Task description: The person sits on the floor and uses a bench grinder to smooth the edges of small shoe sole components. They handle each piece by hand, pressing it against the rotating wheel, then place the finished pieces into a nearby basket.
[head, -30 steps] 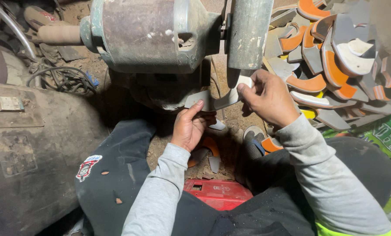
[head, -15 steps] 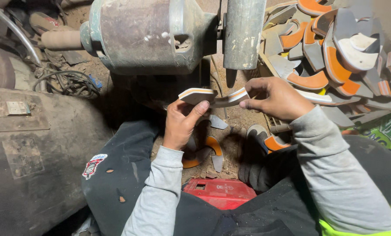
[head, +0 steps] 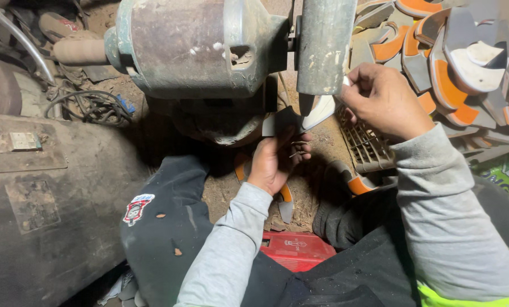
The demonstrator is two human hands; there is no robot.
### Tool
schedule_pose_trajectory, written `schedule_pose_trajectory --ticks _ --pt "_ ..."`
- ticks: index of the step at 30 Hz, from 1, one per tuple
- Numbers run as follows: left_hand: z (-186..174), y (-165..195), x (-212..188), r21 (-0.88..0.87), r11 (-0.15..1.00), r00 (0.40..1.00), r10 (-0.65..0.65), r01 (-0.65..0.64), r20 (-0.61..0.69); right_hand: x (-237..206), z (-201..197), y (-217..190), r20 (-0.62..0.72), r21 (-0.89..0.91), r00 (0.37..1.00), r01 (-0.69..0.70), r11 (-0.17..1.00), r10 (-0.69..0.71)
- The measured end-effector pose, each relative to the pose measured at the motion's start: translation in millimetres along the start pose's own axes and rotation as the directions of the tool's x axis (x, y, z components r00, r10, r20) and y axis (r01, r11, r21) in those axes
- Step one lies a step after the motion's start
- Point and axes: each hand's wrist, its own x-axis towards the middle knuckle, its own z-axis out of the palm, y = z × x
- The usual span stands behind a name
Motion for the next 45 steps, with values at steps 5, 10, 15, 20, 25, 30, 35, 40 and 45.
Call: schedule_pose_trajectory --ticks 5,10,15,20,25,30,35,40,45 --pt "0.2 -2.4 7.2 -0.027 1.0 0.999 -0.008 0.008 0.031 6.1 1.3 1.3 -0.051 -0.034 0.999 0.013 0.999 -0.015" --pt "-0.2 -0.5 8.3 -0.003 1.0 1.0 -0.007 0.007 0.01 7.4 3.3 3.2 -0.042 -0.006 0.995 0.089 0.996 -0.089" --pt "-5.1 9.9 -0.8 0.066 0.998 0.999 0.013 -0.01 -0.053 1.5 13.5 2.8 -0.013 0.057 0.997 0.083 0.995 -0.082" --pt "-8.8 19.0 -9.3 0.143 0.99 0.992 0.036 -0.019 -0.122 -7.0 25.1 5.0 -0.011 0.099 0.998 0.064 0.993 -0.063" --pt "-10.4 25.8 -14.3 0.136 0.991 0.987 0.03 -0.008 -0.161 -13.1 37.3 8.7 -0.064 0.066 0.99 0.131 0.989 -0.126" --pt "-16.0 30.6 -18.9 0.161 0.987 0.99 0.042 -0.02 -0.133 -21.8 44.7 4.2 -0.061 0.02 0.998 0.006 1.0 -0.005" --pt "-20.9 37.5 -21.9 0.159 0.987 0.985 0.043 -0.016 -0.165 -32.0 48.4 -1.7 0.009 0.097 0.999 -0.048 0.994 0.047" --pt "-11.2 60.3 -33.4 0.392 0.905 0.962 0.236 -0.165 -0.14 -32.9 42.7 6.0 0.31 0.071 0.944 -0.142 0.987 0.113" --pt "17.7 74.2 -55.3 0.76 0.542 0.897 0.424 -0.359 0.121 -28.3 40.0 15.7 0.33 0.066 0.943 -0.065 0.996 0.039"
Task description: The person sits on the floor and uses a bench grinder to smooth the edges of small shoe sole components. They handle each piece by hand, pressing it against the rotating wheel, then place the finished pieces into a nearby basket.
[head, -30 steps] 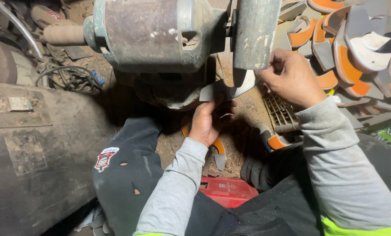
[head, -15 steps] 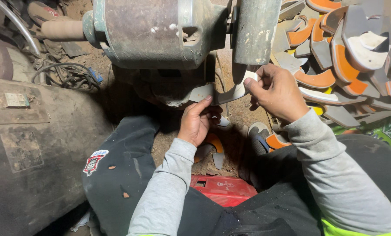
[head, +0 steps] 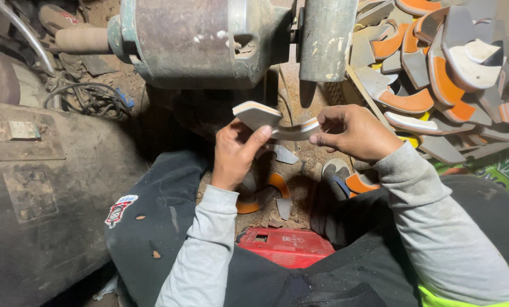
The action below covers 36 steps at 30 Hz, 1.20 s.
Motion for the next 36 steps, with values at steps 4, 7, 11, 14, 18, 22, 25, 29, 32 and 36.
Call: schedule_pose_trajectory --ticks 4,7,11,14,18,22,25,29,32,36 --pt "5.7 12.1 -2.2 0.001 0.999 0.998 0.034 -0.034 0.047 0.3 -8.2 -4.1 -0.06 -0.166 0.989 0.123 0.979 -0.134" --pt "7.0 1.6 1.2 -0.157 0.986 0.998 -0.045 0.051 0.039 -2.4 -16.7 -11.4 -0.075 -0.15 0.989 0.113 0.982 -0.125" --pt "16.8 -32.1 5.5 -0.406 0.899 0.986 -0.161 0.163 0.041 -3.1 -31.7 -19.5 -0.113 -0.081 0.993 0.023 0.996 -0.032" --pt "31.1 -56.7 10.1 -0.605 0.749 0.962 -0.231 0.272 0.147 -2.0 -38.4 -20.9 -0.154 0.049 0.988 0.027 0.998 -0.019" --pt "47.3 -71.8 13.8 -0.673 0.629 0.918 -0.322 0.391 0.232 3.6 -39.9 -19.3 -0.254 -0.011 0.966 0.042 0.999 -0.043" --pt "55.1 -69.9 19.9 -0.7 0.591 0.911 -0.332 0.402 0.244 9.5 -44.8 -17.8 -0.289 -0.032 0.952 0.097 0.995 -0.102" --pt "59.4 -67.4 22.2 -0.716 0.57 0.912 -0.315 0.404 0.264 14.2 -45.8 -15.2 -0.33 -0.069 0.94 0.073 0.995 -0.092" --pt "62.2 -65.8 24.3 -0.719 0.564 0.911 -0.314 0.405 0.267 18.9 -45.9 -13.7 -0.339 -0.071 0.929 0.131 0.989 -0.148" --pt "58.2 -64.6 24.6 -0.7 0.59 0.911 -0.335 0.402 0.24 19.3 -43.3 -15.4 -0.335 -0.061 0.933 0.117 0.991 -0.131" --pt "47.8 -63.4 21.0 -0.66 0.638 0.909 -0.372 0.396 0.186 15.8 -36.2 -18.4 -0.288 -0.021 0.95 0.117 0.993 -0.118"
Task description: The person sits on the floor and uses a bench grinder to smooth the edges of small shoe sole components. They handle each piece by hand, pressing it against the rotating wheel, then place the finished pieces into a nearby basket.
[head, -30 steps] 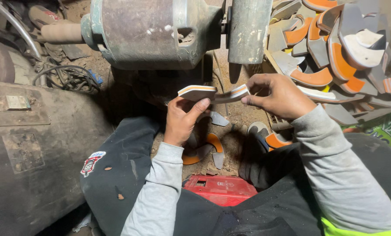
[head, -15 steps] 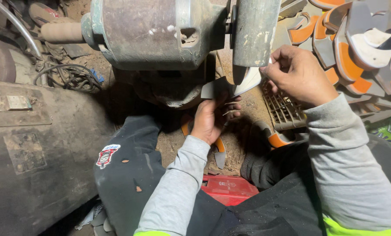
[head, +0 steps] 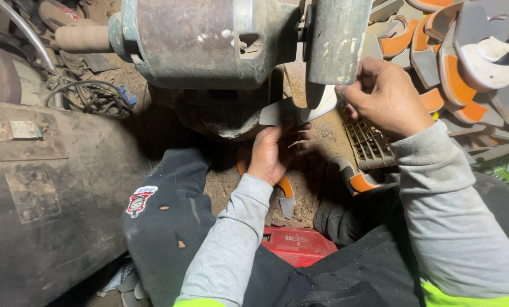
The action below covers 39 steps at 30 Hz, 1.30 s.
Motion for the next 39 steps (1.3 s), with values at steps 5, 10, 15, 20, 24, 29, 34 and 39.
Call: schedule_pose_trajectory --ticks 5,10,15,20,24,29,34,39 --pt "-11.0 6.3 -4.4 0.039 0.999 0.997 0.029 -0.027 -0.07 -8.9 12.5 -0.2 0.033 0.074 0.999 -0.034 0.997 0.031" --pt "-16.2 7.2 -5.8 0.006 0.996 0.988 0.089 -0.089 -0.126 -16.5 24.0 0.6 0.025 0.018 0.998 -0.061 0.998 0.06" --pt "-21.2 12.3 -11.9 0.037 0.999 0.993 0.039 -0.035 -0.115 -22.8 29.8 -2.1 0.031 0.021 0.997 -0.069 0.997 0.068" --pt "-26.0 15.4 -14.5 0.055 0.998 0.991 -0.017 0.024 -0.133 -26.8 34.8 -5.8 0.033 -0.007 0.997 -0.071 0.997 0.071" --pt "-26.0 24.7 -17.0 0.074 0.997 0.993 -0.02 0.029 -0.118 -32.6 34.1 -7.0 0.144 0.058 0.978 -0.163 0.985 0.154" --pt "-14.2 44.7 -29.7 0.353 0.919 0.973 0.217 -0.178 -0.075 -32.8 32.0 0.5 0.335 0.032 0.918 -0.238 0.971 0.214" --pt "0.3 47.7 -36.1 0.464 0.819 0.938 0.335 -0.336 0.088 -25.7 22.7 8.6 0.312 0.044 0.948 -0.084 0.995 0.066" --pt "-0.1 30.6 -22.7 0.266 0.937 0.973 0.228 -0.227 0.03 -18.6 5.4 3.8 0.219 0.026 0.971 -0.108 0.994 0.1"
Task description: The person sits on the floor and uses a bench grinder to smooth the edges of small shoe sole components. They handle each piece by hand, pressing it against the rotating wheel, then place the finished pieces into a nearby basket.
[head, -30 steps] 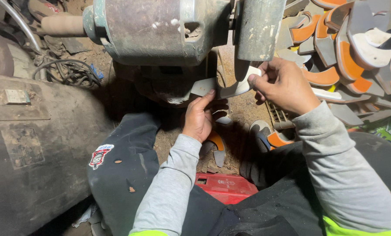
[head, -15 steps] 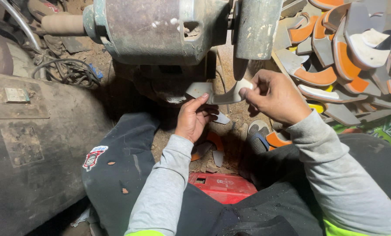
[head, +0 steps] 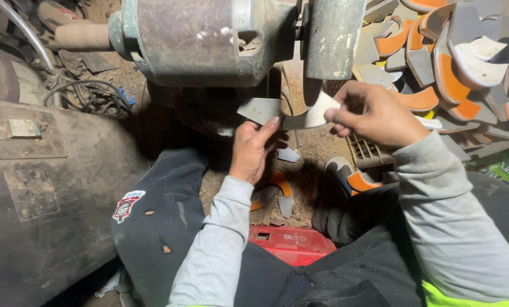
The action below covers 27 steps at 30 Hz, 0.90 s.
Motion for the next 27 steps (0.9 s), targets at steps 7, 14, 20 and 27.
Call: schedule_pose_trajectory --ticks 7,14,20,27 --pt "-1.0 -27.8 13.8 -0.227 0.953 0.979 -0.206 0.199 -0.006 2.8 4.2 -8.4 -0.172 0.042 0.982 0.089 0.995 -0.081" --pt "-12.4 -22.2 6.2 -0.246 0.956 0.986 -0.167 0.158 -0.016 -2.0 19.1 -10.8 -0.154 -0.032 0.987 0.046 0.998 -0.051" --pt "-15.9 -21.3 0.2 -0.234 0.952 0.979 -0.205 0.196 -0.018 -4.9 24.5 -8.8 -0.14 -0.03 0.988 0.066 0.997 -0.069" --pt "-17.3 -5.5 -8.8 -0.018 0.992 0.987 -0.126 0.125 -0.101 0.7 24.5 8.1 0.083 0.089 0.994 -0.082 0.993 0.075"
